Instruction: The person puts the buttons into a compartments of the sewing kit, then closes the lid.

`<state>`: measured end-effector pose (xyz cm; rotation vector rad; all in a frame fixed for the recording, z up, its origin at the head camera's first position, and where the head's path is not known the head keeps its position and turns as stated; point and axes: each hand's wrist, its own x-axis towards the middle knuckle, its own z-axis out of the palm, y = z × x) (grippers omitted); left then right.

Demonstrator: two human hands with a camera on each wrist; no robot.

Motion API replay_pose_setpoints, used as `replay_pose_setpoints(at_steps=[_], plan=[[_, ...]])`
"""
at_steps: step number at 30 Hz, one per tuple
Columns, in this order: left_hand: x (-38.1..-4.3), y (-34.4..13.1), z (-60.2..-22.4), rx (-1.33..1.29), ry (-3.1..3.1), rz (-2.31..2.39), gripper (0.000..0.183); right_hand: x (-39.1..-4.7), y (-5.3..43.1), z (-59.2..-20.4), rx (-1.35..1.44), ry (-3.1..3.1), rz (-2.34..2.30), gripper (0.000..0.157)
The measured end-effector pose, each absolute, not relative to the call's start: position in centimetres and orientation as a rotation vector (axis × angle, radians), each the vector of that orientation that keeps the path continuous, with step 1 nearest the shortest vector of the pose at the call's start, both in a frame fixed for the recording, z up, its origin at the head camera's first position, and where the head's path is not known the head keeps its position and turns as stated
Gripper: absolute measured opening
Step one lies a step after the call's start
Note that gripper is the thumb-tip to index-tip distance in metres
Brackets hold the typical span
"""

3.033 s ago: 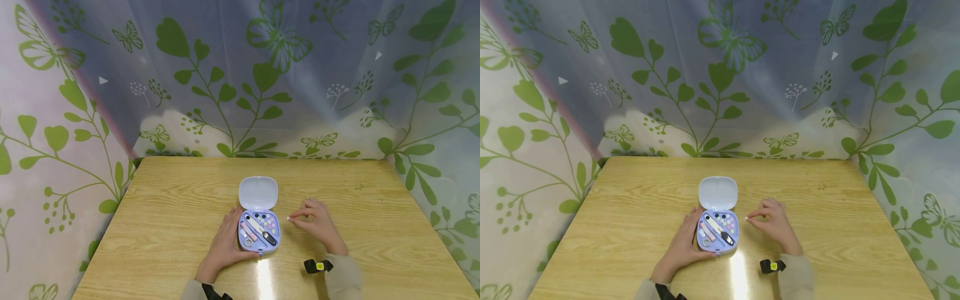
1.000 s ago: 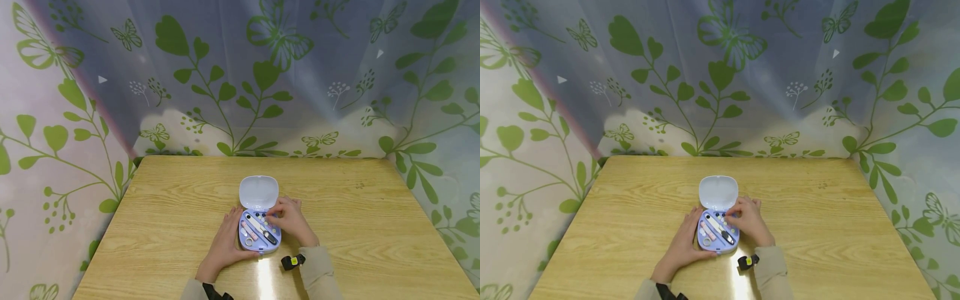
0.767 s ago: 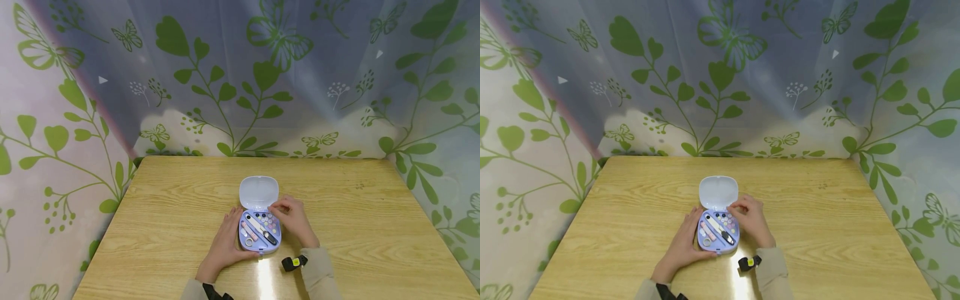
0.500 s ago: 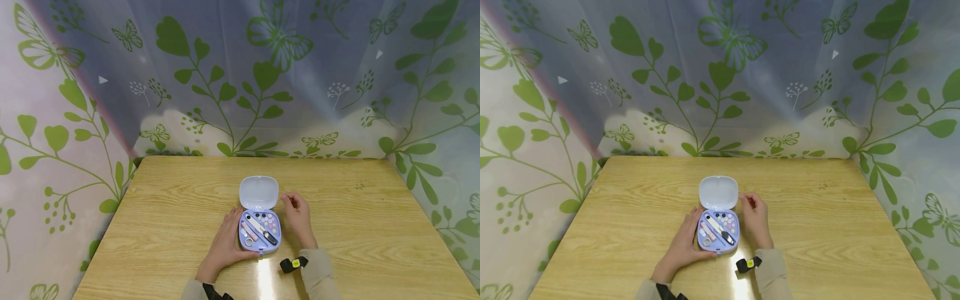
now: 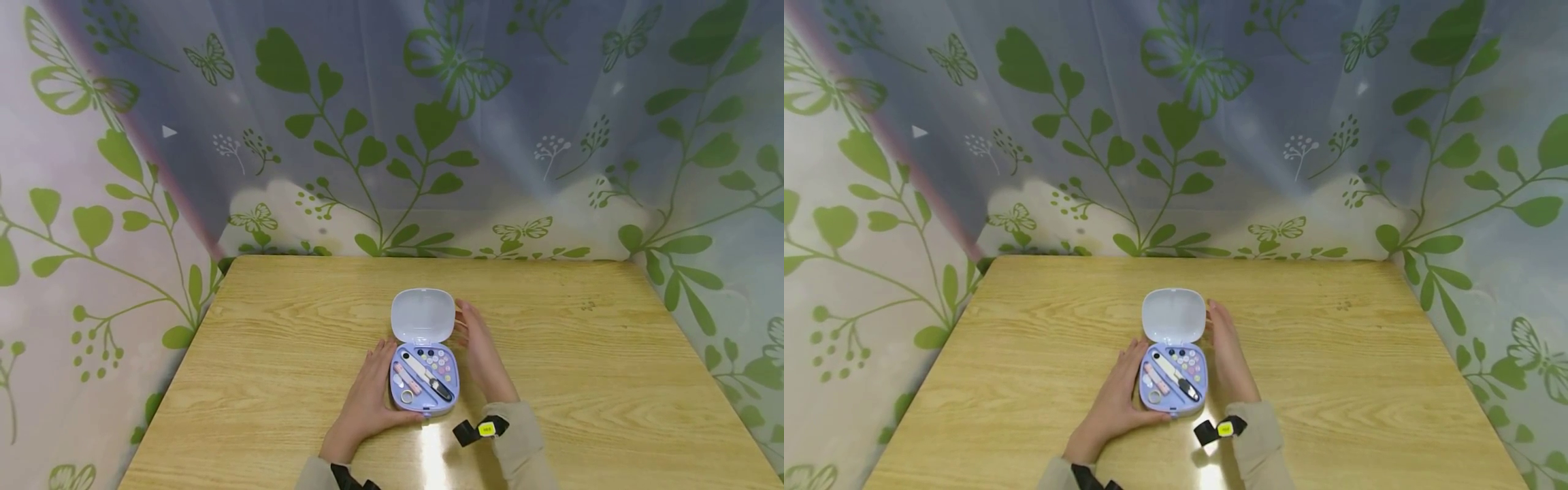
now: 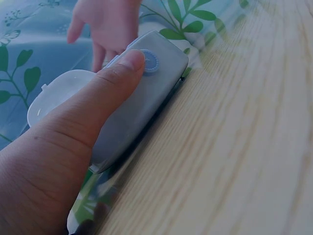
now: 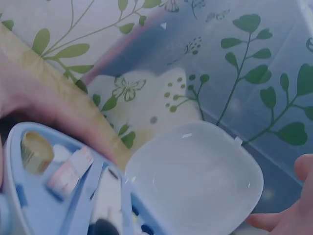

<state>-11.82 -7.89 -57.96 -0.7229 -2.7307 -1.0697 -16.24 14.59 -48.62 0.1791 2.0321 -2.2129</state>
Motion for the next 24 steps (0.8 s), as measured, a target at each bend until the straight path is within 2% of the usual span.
replay_pose_setpoints(at_steps=[14, 24], plan=[[-11.8, -7.8, -57.8, -0.744, -2.688, -1.052, 0.134, -16.0, 14.2, -46.7, 0.08, 1.991, -2.19, 0.069], [-11.8, -7.8, -57.9, -0.739, -2.7, -1.077, 0.135, -14.9, 14.1, -46.3, 0.185, 2.161, -2.16, 0.051]])
